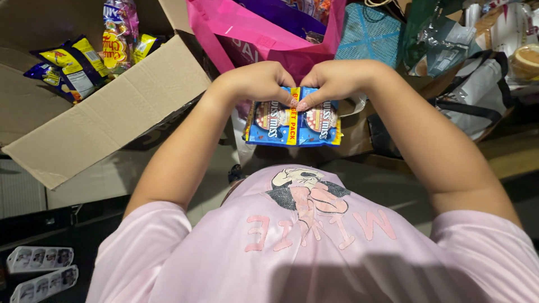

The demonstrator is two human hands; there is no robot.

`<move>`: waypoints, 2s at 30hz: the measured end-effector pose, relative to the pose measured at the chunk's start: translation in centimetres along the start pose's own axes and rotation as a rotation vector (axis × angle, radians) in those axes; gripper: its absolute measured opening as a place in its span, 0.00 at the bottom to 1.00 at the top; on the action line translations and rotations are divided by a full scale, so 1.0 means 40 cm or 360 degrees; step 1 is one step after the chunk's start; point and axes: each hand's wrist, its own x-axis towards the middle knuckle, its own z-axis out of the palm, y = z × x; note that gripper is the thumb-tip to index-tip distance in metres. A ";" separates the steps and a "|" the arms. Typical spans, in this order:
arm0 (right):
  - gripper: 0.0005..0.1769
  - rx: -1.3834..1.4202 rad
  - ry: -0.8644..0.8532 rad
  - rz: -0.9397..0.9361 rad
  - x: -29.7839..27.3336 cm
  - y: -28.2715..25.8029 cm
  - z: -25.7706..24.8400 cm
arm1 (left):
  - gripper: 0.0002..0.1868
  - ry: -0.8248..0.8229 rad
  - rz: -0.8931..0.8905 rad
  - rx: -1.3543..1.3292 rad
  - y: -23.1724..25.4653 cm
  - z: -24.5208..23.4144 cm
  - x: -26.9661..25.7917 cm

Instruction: The person unpacks a pink shopping bag, cuts open a multi-pack of Swiss Miss hot cocoa mix with scissors, separates the individual sachets, and places them on the table. They then transfer various snack items from a cardboard box into the pink bag.

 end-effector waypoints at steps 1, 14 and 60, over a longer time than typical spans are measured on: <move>0.18 0.0010 0.0065 -0.0058 0.005 0.002 0.002 | 0.15 0.0035 0.0006 -0.0039 -0.012 0.002 0.002; 0.15 -0.0095 0.0423 -0.0673 0.032 0.018 0.049 | 0.10 0.0149 0.0272 -0.0439 -0.124 0.011 -0.008; 0.16 0.0125 0.0224 -0.0202 -0.005 -0.038 0.080 | 0.19 -0.0324 0.0240 0.0035 -0.106 -0.010 -0.016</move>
